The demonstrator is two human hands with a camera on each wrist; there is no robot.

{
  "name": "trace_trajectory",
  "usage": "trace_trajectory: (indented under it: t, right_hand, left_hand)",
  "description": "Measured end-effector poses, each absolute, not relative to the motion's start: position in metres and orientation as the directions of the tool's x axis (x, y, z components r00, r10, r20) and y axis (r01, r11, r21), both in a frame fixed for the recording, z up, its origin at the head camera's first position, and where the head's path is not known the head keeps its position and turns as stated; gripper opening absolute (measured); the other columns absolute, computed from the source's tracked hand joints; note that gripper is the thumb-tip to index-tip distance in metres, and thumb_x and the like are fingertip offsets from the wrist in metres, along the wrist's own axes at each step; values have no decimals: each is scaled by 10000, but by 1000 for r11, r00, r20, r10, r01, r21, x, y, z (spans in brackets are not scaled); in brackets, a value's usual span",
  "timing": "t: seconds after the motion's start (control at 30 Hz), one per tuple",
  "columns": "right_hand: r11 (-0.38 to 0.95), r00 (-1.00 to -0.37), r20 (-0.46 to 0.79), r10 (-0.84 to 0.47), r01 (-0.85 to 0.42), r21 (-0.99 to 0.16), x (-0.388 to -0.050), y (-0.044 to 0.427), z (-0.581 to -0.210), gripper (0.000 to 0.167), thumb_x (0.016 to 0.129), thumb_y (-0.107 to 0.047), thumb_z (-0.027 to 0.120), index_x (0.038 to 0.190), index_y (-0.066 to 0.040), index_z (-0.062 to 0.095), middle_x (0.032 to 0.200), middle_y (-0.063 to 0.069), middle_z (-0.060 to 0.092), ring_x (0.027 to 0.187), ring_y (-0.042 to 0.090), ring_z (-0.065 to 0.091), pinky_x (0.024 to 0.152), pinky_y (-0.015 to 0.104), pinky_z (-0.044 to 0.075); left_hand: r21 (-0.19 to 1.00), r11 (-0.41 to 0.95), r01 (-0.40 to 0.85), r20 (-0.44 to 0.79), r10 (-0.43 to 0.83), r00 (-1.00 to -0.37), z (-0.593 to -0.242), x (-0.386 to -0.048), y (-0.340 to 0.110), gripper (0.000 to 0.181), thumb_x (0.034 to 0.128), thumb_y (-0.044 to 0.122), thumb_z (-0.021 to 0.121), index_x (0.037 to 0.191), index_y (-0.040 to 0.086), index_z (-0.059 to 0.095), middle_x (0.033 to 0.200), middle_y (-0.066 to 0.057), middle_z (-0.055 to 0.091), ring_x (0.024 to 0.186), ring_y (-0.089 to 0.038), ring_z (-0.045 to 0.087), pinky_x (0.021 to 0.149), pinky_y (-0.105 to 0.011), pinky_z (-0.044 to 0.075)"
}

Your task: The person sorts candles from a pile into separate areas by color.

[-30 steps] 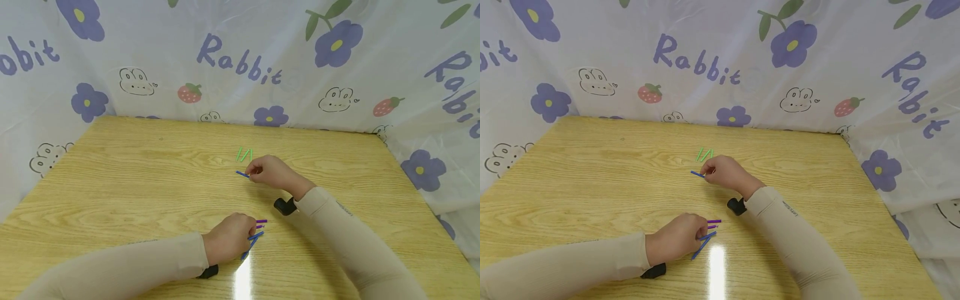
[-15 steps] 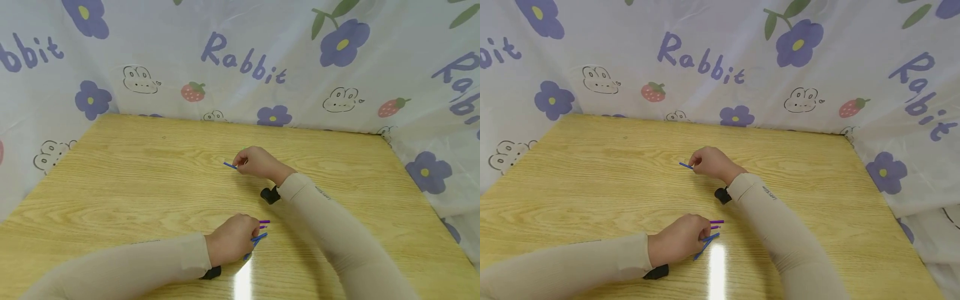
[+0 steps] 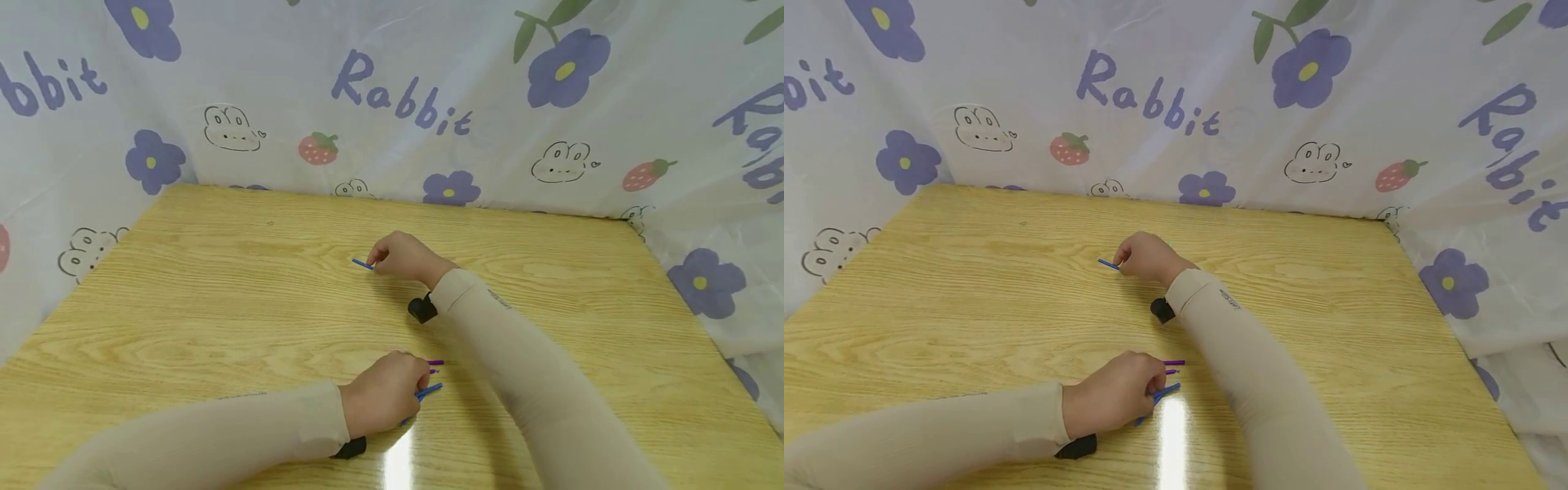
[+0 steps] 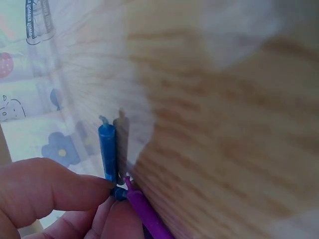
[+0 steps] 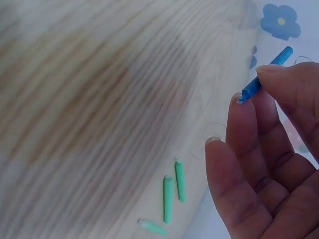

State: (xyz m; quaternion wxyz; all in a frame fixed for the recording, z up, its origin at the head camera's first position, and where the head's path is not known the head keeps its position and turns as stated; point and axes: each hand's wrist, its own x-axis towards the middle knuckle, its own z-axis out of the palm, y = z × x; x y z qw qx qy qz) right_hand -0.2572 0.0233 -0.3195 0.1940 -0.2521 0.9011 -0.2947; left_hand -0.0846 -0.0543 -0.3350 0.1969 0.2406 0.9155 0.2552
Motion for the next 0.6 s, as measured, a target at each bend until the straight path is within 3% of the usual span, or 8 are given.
trace_trajectory:
  t: [0.3, 0.6]
  right_hand:
    - [713, -776, -232, -587, -359, -603, -266, 6, -320, 185, 915, -55, 609, 1051, -75, 732, 1056, 40, 675, 971, 180, 576, 833, 313, 478]
    - [727, -766, -235, -599, -397, -560, -269, -6, -323, 206, 916, -49, 597, 1065, -85, 734, 1079, 40, 680, 973, 179, 581, 833, 307, 478]
  left_hand:
    - [568, 750, 341, -248, 550, -798, -334, -84, -54, 199, 750, -85, 635, 735, 104, 575, 708, 21, 547, 622, -69, 449, 555, -199, 401]
    - [539, 765, 351, -243, 541, -805, -336, -84, -54, 188, 750, -64, 662, 755, 108, 585, 703, 49, 512, 626, -62, 458, 568, -196, 413]
